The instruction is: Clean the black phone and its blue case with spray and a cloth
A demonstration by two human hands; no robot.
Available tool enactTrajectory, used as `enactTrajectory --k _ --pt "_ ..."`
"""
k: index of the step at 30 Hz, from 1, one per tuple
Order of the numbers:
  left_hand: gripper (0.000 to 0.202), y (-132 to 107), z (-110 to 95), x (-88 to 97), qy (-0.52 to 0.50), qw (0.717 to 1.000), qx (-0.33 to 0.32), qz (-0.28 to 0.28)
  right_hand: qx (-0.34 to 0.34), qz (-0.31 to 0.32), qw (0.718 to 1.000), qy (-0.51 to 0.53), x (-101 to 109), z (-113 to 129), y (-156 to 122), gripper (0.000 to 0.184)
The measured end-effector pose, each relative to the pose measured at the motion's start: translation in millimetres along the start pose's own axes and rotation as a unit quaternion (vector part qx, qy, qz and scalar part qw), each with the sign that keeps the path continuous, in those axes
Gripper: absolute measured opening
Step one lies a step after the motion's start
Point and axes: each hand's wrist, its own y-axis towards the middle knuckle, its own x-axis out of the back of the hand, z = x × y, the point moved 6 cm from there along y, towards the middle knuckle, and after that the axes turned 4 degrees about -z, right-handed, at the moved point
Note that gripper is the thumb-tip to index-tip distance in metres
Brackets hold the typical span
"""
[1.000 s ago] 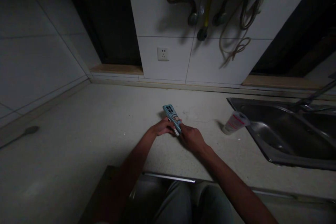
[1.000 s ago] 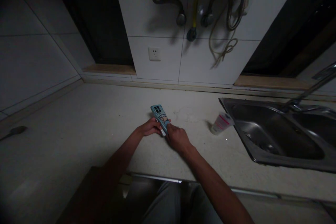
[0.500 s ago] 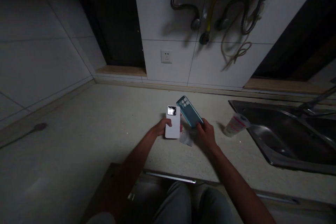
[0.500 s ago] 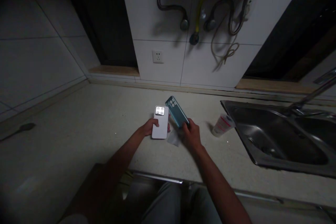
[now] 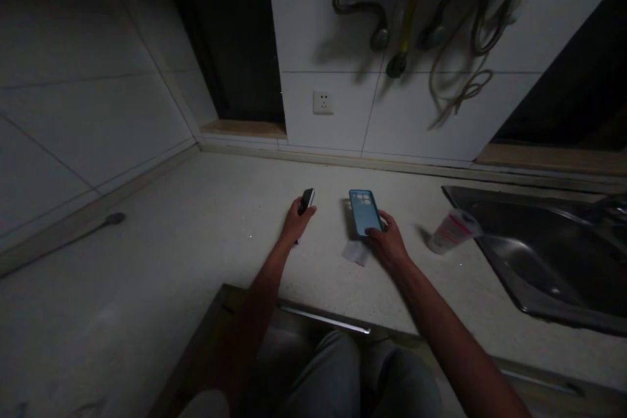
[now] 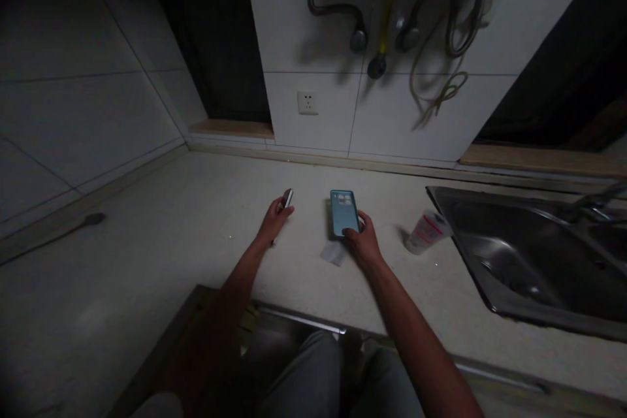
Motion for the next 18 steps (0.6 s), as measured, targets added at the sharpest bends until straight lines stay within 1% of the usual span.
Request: enactTrajectory --k 2,3,5,8,10,13,18 --pt "0.064 -6.5 -6.6 5.0 0.115 0.990 -0.056 -0.058 -0.009 -0.001 1.000 0.006 -0.5 -2.4 0.9 0.075" --pt "0.068 -10.0 -9.1 4.3 0.167 0.981 -0.072 -0.071 -0.015 -0.002 1.000 0.008 -0.4 -3.4 1.6 0.076" --pt "0.075 -15.9 -12.0 -1.0 0.259 0.959 -0.087 -0.075 -0.023 -0.005 1.000 0.010 0.5 -4.9 3.2 0.076" --pt "0.080 -21.6 -11.7 -13.4 0.362 0.925 -0.101 -0.051 -0.019 -0.008 1.000 0.003 2.8 -7.4 6.6 0.075" --pt "0.080 -23.4 -9.5 -20.0 0.411 0.904 -0.112 -0.039 -0.007 -0.008 1.000 -0.008 4.0 -9.3 9.2 0.072" --pt "0.080 -24.0 -5.7 -24.1 0.463 0.876 -0.127 -0.041 0.009 -0.006 1.000 -0.021 5.0 -12.9 12.8 0.068" --pt "0.083 -24.0 -1.5 -25.7 0.509 0.848 -0.141 -0.054 0.016 0.008 0.998 -0.061 3.4 -16.8 14.6 0.068"
